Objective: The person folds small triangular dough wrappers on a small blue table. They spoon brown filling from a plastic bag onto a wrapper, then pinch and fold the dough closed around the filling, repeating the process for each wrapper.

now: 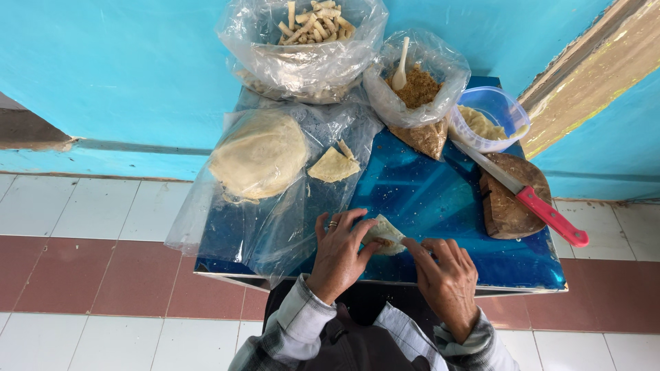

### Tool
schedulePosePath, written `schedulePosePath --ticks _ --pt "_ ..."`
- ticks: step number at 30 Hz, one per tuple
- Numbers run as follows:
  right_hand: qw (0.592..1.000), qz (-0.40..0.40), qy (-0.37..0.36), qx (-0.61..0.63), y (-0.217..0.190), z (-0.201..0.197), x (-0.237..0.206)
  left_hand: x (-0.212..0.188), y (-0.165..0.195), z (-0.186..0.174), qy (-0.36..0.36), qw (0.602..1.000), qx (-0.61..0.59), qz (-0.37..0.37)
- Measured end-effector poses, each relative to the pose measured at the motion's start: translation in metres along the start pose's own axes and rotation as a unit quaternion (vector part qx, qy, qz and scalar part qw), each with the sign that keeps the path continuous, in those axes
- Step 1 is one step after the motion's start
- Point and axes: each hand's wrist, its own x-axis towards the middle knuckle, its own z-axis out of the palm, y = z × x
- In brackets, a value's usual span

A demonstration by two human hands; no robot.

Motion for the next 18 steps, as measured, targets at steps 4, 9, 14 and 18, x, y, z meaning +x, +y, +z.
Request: schedulePosePath --ticks 4,9,14,18 --pt "1.0 -0.01 -0.009 -0.002 0.001 0.002 -0.003 0.002 -0.001 0.002 0.001 1.0 -0.001 0.0" --pt "1.0 -0.021 -0.007 0.006 0.0 0.005 -0.005 -0.001 0.001 -0.003 0.001 1.0 -0.012 -0.012" --pt "1.0 -0.017 -0.002 0.011 -0.005 0.005 -0.002 -0.01 0.006 -0.016 0.002 0.999 0.018 -0.026" --pt "0.998 -0.019 0.033 0.049 -0.003 0.0 0.008 -0.016 0.012 -0.018 0.022 0.997 0.056 -0.043"
